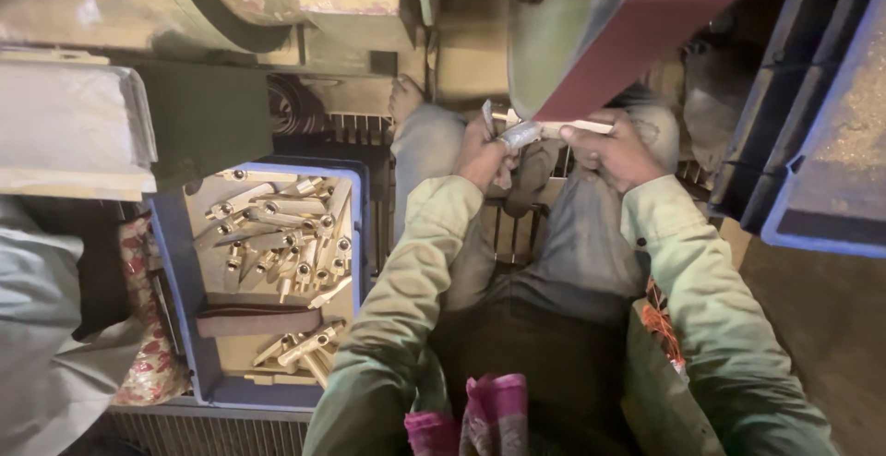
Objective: The person sits on the floor and repeatedly presses small brass-colored metal parts against a moving belt grinder to smooth or shape them. They handle the parts one at a time, rotating them to contact different surfaces, and place finished pieces into a nearby blue bin.
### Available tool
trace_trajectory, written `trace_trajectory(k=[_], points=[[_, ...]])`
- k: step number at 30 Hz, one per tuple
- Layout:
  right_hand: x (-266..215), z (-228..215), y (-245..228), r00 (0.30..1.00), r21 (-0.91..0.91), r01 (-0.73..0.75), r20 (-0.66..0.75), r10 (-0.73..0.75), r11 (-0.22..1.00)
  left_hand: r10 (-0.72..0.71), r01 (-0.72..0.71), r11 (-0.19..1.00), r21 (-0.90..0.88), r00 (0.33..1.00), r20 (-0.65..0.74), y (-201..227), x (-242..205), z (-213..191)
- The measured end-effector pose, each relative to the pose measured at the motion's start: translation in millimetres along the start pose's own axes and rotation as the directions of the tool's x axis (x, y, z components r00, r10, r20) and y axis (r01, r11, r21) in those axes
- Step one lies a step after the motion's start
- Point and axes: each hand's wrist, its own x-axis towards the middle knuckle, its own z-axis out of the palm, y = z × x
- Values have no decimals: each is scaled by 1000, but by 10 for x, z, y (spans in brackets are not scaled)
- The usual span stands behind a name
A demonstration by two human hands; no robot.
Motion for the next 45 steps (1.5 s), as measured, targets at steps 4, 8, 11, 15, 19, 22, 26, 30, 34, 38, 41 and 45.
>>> trace_trajectory(k=[4, 8, 11, 15, 19, 22, 26, 30, 34, 38, 41, 45], points=[[-25, -170, 116, 997, -49, 83, 4, -83, 995, 87, -86, 996, -29, 994, 59, -140, 107, 63], [-166, -218, 131, 994, -94, 108, 15, -107, 990, 105, -108, 993, 53, 993, 58, -10, 13, 97], [-473, -227, 159, 897, -726, 353, 83, -434, 590, 29, -73, 942, 326, 990, 136, 176, -224, 43], [-1000, -111, 533, 745, -739, 536, 188, -640, 407, 446, -558, 763, 326, 820, 357, 203, -750, -90], [-1086, -177, 900, 888, -246, 444, -8, -459, 862, 454, -585, 743, 326, 798, 397, 113, -941, -152], [-911, -282, 921, 952, 413, 109, 217, -214, 904, 378, -524, 720, 456, 846, 375, 175, -759, -79], [-641, -305, 657, 942, -291, 329, 31, -334, 898, 127, -267, 870, 415, 934, 333, 322, -345, -79], [-451, -294, 219, 921, -739, 225, -51, -386, 635, -76, -93, 872, 481, 945, 319, 255, -7, -194], [-277, -184, 29, 988, -401, 62, -107, -115, 914, 66, -113, 955, 274, 983, 174, -61, 200, -49], [-179, -113, 61, 979, -368, 41, -172, -111, 929, 92, -96, 991, 93, 994, 54, -241, 217, 52], [-143, -113, 78, 984, -321, 36, -152, -89, 946, 20, -20, 1000, -18, 999, 33, -181, 154, 62], [-123, -85, 68, 988, -252, 64, -122, -97, 966, 19, -19, 1000, -2, 1000, 17, -31, 40, 119]])
